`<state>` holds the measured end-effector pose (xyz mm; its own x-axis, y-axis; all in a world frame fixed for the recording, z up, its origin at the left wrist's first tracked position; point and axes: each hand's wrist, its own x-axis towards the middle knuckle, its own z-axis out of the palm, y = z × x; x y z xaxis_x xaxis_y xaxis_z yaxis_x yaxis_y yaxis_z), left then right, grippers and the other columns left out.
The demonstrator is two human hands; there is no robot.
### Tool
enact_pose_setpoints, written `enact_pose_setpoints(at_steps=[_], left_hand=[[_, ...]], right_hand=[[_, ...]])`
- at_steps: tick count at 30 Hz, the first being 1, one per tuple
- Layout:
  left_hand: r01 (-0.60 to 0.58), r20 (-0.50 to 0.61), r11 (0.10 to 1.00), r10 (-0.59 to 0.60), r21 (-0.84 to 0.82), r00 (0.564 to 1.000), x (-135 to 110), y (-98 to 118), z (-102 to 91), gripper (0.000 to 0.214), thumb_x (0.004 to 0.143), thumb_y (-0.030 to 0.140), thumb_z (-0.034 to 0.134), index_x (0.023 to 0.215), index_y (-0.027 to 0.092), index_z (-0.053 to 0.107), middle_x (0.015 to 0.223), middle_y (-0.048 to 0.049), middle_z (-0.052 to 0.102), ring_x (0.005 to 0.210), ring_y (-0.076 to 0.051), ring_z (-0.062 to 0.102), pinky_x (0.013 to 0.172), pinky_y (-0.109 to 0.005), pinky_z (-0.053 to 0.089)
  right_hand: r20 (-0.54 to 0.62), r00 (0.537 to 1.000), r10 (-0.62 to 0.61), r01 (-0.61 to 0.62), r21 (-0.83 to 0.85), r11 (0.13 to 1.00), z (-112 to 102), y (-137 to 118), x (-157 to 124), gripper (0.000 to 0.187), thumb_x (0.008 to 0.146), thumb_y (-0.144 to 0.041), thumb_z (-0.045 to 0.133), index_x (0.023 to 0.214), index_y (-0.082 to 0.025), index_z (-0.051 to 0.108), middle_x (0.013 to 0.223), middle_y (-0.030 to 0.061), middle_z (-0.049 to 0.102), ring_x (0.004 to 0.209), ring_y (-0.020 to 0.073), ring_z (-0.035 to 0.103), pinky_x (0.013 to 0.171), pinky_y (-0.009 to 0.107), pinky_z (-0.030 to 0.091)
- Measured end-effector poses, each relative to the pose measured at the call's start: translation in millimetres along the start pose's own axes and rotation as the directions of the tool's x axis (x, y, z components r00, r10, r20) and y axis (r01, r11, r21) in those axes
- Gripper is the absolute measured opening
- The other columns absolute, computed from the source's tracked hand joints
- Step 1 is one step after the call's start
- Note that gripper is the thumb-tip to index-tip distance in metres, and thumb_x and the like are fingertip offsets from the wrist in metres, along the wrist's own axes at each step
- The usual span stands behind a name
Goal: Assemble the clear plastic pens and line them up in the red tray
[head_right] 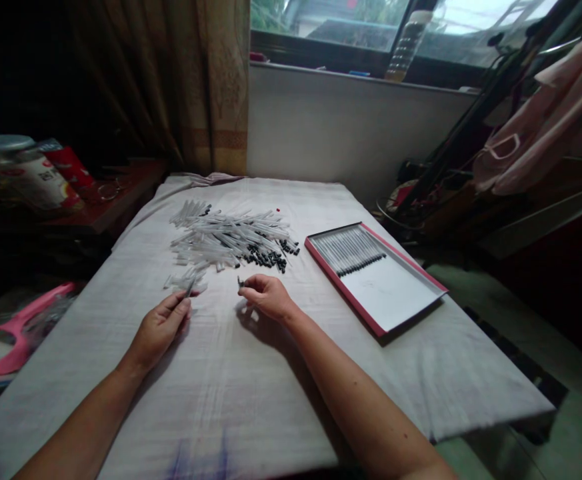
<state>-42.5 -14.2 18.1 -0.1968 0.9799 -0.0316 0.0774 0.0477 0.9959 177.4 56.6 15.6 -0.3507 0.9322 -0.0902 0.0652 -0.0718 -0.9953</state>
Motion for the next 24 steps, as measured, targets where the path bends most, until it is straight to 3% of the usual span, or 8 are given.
enact_pose_setpoints(at_steps=[3, 5, 7, 9, 12, 16, 20, 24], left_hand=[[-0.078, 0.002, 0.981, 0.078, 0.176, 0.997, -1, -6, 3.4, 0.042, 0.072, 0.048, 0.068, 0.102, 0.018, 0.073, 0.057, 0.0022, 0.058, 0.046, -0.011, 0.050, 0.044, -0.020, 0.041], [-0.163, 0.037, 0.940, 0.159, 0.300, 0.987, -2, -6, 7.3, 0.039, 0.076, 0.046, 0.065, 0.103, 0.020, 0.074, 0.065, -0.0012, 0.067, 0.060, -0.016, 0.062, 0.057, -0.025, 0.051], [-0.292, 0.135, 0.872, 0.260, 0.394, 0.956, -1, -2, 12.7, 0.035, 0.080, 0.043, 0.061, 0.104, 0.022, 0.074, 0.084, -0.0044, 0.075, 0.083, -0.021, 0.069, 0.077, -0.030, 0.055], [-0.433, 0.275, 0.776, 0.339, 0.459, 0.900, 0, 5, 18.8, 0.034, 0.086, 0.041, 0.055, 0.110, 0.025, 0.072, 0.102, -0.0046, 0.075, 0.096, -0.021, 0.069, 0.087, -0.031, 0.053], [-0.560, 0.412, 0.612, 0.381, 0.559, 0.828, 3, 14, 28.2, 0.034, 0.091, 0.040, 0.050, 0.117, 0.028, 0.068, 0.106, -0.0028, 0.075, 0.092, -0.018, 0.070, 0.082, -0.027, 0.054], [-0.616, 0.461, 0.432, 0.415, 0.659, 0.784, 8, 13, 38.8, 0.033, 0.094, 0.040, 0.046, 0.108, 0.022, 0.069, 0.100, -0.0047, 0.075, 0.084, -0.018, 0.071, 0.076, -0.026, 0.054], [-0.645, 0.492, 0.353, 0.434, 0.678, 0.754, 7, 3, 43.6, 0.035, 0.096, 0.040, 0.042, 0.106, 0.019, 0.068, 0.095, -0.0056, 0.075, 0.081, -0.018, 0.071, 0.071, -0.026, 0.053], [-0.650, 0.530, 0.337, 0.386, 0.681, 0.755, 4, 2, 43.2, 0.033, 0.097, 0.039, 0.043, 0.107, 0.021, 0.068, 0.086, -0.0030, 0.072, 0.073, -0.015, 0.068, 0.064, -0.023, 0.049]], right_hand=[[-0.046, 0.999, -0.018, 0.018, -0.001, 1.000, -11, -1, -9, 0.023, 0.064, -0.036, 0.070, 0.071, -0.017, 0.060, 0.062, -0.0034, 0.061, 0.048, 0.0078, 0.054, 0.049, 0.021, 0.044], [-0.046, 0.999, -0.010, 0.009, -0.027, 1.000, -19, 2, -15, 0.021, 0.066, -0.035, 0.068, 0.071, -0.018, 0.059, 0.060, -0.0043, 0.060, 0.048, 0.0089, 0.055, 0.049, 0.022, 0.044], [-0.034, 0.999, -0.005, 0.002, -0.086, 0.996, -27, 7, -21, 0.019, 0.068, -0.034, 0.066, 0.073, -0.018, 0.059, 0.060, -0.0042, 0.060, 0.050, 0.0106, 0.059, 0.052, 0.023, 0.046], [-0.023, 1.000, -0.006, 0.002, -0.171, 0.985, -34, 11, -28, 0.015, 0.071, -0.032, 0.064, 0.077, -0.018, 0.060, 0.062, -0.0030, 0.062, 0.053, 0.0116, 0.061, 0.054, 0.023, 0.047], [-0.043, 0.998, -0.038, 0.023, -0.306, 0.952, -41, 12, -36, 0.013, 0.075, -0.028, 0.061, 0.081, -0.017, 0.063, 0.064, -0.0015, 0.064, 0.054, 0.0114, 0.060, 0.054, 0.023, 0.045], [-0.064, 0.988, -0.143, 0.103, -0.427, 0.899, -47, 7, -41, 0.015, 0.079, -0.026, 0.059, 0.087, -0.017, 0.069, 0.069, 0.0003, 0.066, 0.057, 0.0110, 0.058, 0.058, 0.023, 0.045], [-0.060, 0.989, -0.139, 0.110, -0.348, 0.931, -49, 6, -42, 0.019, 0.080, -0.026, 0.058, 0.092, -0.017, 0.070, 0.072, 0.0015, 0.067, 0.060, 0.0113, 0.059, 0.059, 0.023, 0.047], [-0.040, 0.994, -0.105, 0.092, -0.235, 0.968, -50, 7, -42, 0.022, 0.081, -0.032, 0.060, 0.094, -0.017, 0.070, 0.078, 0.0027, 0.068, 0.059, 0.0112, 0.060, 0.059, 0.024, 0.048]])
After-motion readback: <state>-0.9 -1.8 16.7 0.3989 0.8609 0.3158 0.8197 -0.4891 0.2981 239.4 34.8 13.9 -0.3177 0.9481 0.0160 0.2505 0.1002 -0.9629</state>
